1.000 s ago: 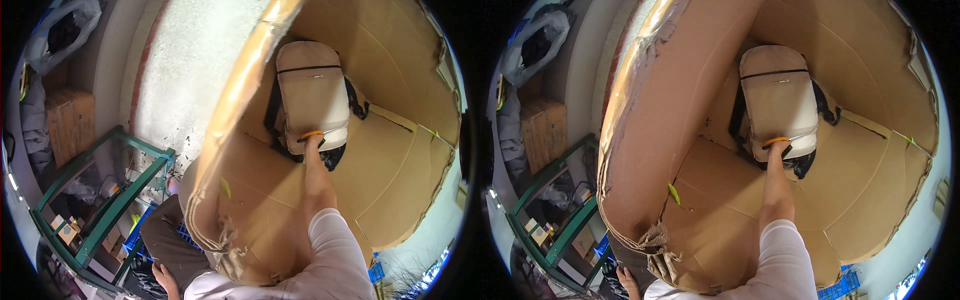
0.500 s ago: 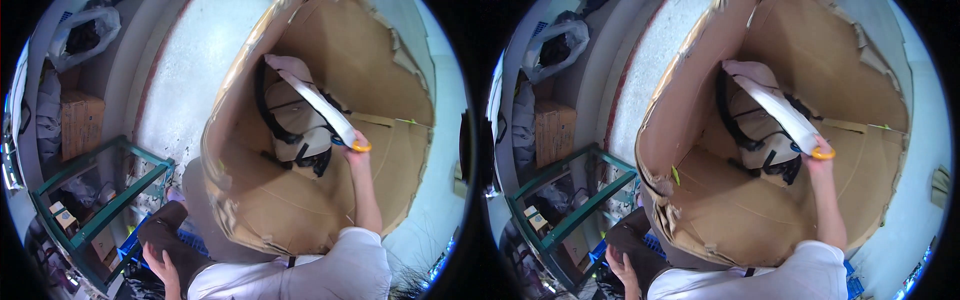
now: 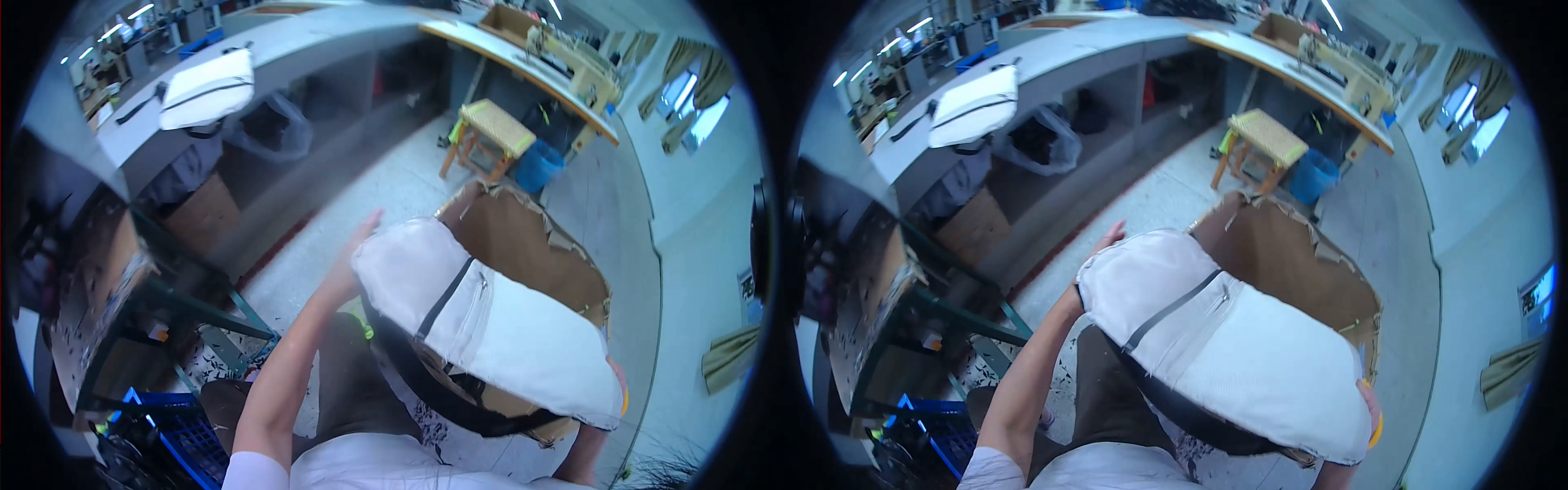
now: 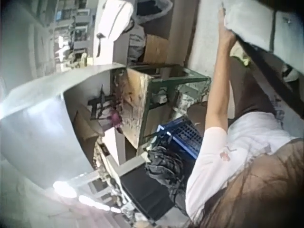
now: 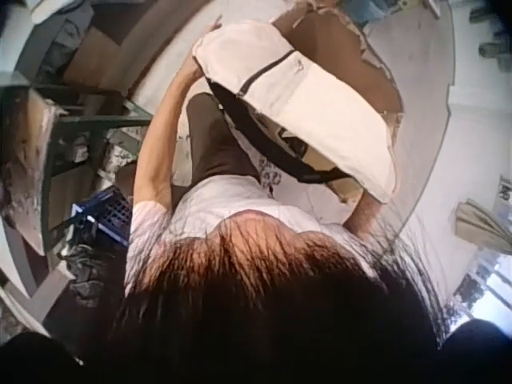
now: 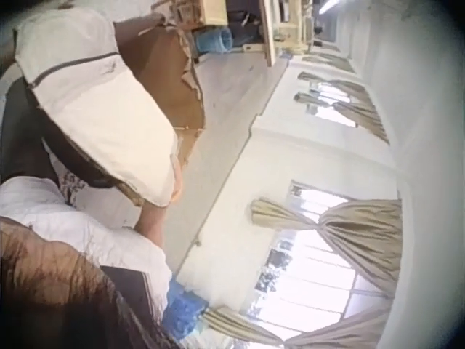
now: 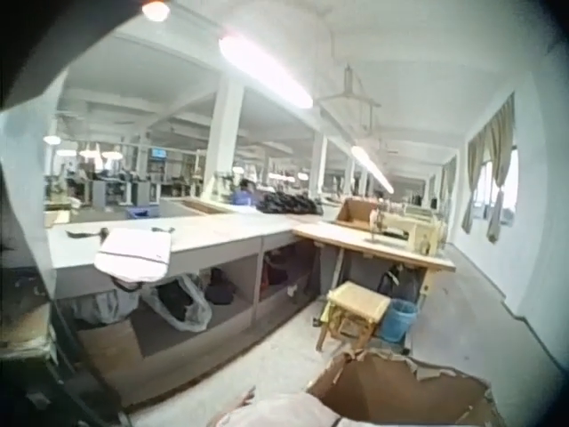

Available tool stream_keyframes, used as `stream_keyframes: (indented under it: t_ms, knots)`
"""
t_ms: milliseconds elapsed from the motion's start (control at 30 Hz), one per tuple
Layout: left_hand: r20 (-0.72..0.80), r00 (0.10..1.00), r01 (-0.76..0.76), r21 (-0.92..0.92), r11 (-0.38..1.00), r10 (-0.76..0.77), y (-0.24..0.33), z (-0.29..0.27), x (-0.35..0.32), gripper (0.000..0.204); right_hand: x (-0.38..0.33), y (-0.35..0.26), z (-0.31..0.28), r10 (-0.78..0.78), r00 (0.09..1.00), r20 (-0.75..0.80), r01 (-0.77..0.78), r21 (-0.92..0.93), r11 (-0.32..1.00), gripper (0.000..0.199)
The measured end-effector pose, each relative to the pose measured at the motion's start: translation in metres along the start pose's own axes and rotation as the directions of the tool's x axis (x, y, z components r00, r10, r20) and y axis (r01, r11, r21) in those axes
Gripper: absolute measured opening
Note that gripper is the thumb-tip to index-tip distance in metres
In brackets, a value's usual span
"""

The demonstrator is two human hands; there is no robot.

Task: Trim excess fabric and thread from manufactured backpack panels using scissors.

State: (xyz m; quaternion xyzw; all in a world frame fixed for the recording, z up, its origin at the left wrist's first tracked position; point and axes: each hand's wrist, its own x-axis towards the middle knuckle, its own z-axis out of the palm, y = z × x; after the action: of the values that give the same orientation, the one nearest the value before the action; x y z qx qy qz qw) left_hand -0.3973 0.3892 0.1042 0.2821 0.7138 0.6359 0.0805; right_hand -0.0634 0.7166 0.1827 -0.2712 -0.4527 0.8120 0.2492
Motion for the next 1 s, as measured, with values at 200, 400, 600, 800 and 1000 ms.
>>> stream_keyframes:
  t_ms: [200,400,600,800,1000]
  knots:
    - [-0.083,0.997,-0.037,-0.447,0.894,0.000,0.123,-0.036,-0.075,0.031,-0.037,0.028,0.032,-0.314,0.913,0.259,0.358,-0.147,0.922,0.029]
    - [-0.448,0.868,-0.158,0.160,0.974,0.214,0.173,-0.102,-0.167,0.019,-0.056,0.062,0.117,0.359,0.818,0.450,-0.494,0.227,0.840,0.033]
    - [-0.581,0.794,-0.118,0.145,0.982,0.181,0.212,-0.137,-0.266,0.014,-0.070,0.133,0.146,0.746,0.426,0.512,-0.804,-0.164,0.572,0.029]
    - [-0.638,0.769,0.072,0.153,0.986,0.043,0.191,-0.171,-0.335,0.012,-0.016,0.219,0.127,0.827,-0.220,0.518,-0.742,-0.639,0.202,0.031]
    - [-0.695,0.714,0.103,-0.018,0.995,-0.086,0.165,-0.180,-0.343,0.021,-0.027,0.174,0.182,0.362,0.468,0.806,0.430,-0.565,0.704,0.060]
